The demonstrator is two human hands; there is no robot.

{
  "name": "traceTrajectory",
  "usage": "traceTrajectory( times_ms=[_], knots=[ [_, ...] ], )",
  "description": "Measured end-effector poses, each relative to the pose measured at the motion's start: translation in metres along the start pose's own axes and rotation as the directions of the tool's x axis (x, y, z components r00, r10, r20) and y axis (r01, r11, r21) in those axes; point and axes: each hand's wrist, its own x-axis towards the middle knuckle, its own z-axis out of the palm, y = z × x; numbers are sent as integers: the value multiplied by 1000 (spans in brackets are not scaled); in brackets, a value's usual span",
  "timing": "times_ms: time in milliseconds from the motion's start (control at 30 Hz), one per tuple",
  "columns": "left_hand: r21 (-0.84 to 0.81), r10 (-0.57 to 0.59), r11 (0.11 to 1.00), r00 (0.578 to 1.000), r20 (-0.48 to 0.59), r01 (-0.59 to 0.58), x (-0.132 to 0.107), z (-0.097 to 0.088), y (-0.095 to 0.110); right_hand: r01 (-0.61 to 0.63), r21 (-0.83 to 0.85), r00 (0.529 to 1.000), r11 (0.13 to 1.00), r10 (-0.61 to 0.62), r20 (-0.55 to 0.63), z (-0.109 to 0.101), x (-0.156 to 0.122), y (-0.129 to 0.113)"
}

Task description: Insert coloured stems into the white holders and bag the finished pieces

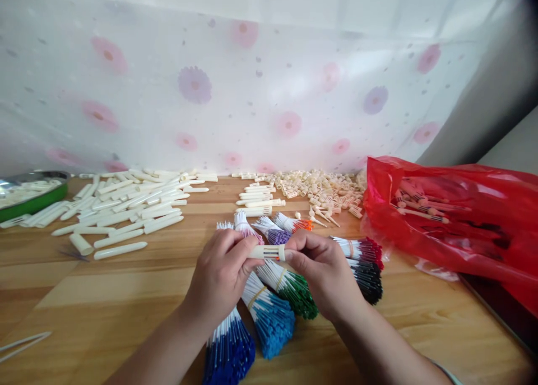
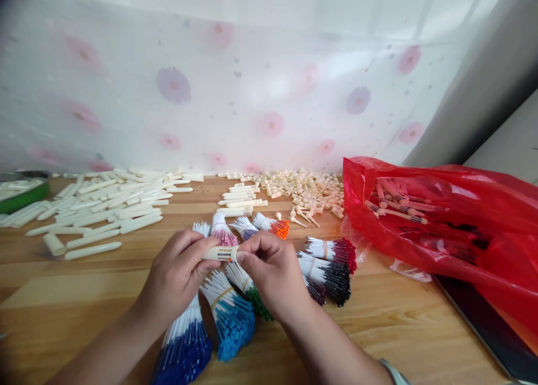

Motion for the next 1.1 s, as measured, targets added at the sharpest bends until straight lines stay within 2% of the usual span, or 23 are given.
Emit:
traceTrajectory(
  times_ms=[200, 267, 333, 400, 433, 500, 567, 633, 700, 800, 933, 1033, 1100],
  knots=[
    [-51, 5, 999, 1000, -4, -5, 1, -1, -2, 105, -7, 990, 994, -104, 95, -4, 2, 0],
    [-82, -20, 996, 999, 29, 22, 2, -2, -4, 134, -57, 989, 989, -130, 71, -8, 4, 1],
    [-123, -74, 989, 992, 104, 86, 5, -3, -8, 200, -175, 979, 964, -202, 8, -13, 2, 2],
    [-171, -147, 968, 968, 204, 183, 7, -2, -13, 250, -401, 962, 881, -275, -4, -18, -6, 4],
    [-203, -183, 949, 945, 270, 242, 8, -1, -16, 259, -526, 960, 810, -276, 48, -20, -13, 5],
    [-273, -212, 893, 871, 443, 357, 8, 1, -19, 269, -721, 963, 639, -177, 202, -21, -29, 6],
    [-287, -213, 849, 785, 582, 444, 6, 2, -18, 279, -819, 953, 502, -39, 301, -18, -45, 6],
    [-268, -185, 839, 711, 679, 474, 3, 3, -15, 276, -879, 949, 388, 34, 313, -13, -55, 7],
    [-257, -138, 848, 661, 738, 464, 1, 5, -11, 268, -924, 952, 273, 72, 297, -7, -58, 9],
    [-257, -94, 860, 632, 770, 441, 0, 10, -7, 246, -961, 959, 125, 114, 260, 1, -55, 10],
    [-260, -64, 867, 614, 787, 424, -1, 15, -6, 257, -966, 962, -2, 96, 255, 10, -54, 9],
    [-253, -66, 869, 608, 791, 425, -1, 15, -5, 226, -974, 973, -30, 54, 224, 9, -59, 1],
    [-250, -69, 869, 605, 793, 427, 0, 13, -5, 166, -986, 985, 13, 47, 166, 1, -63, -7]
  ],
)
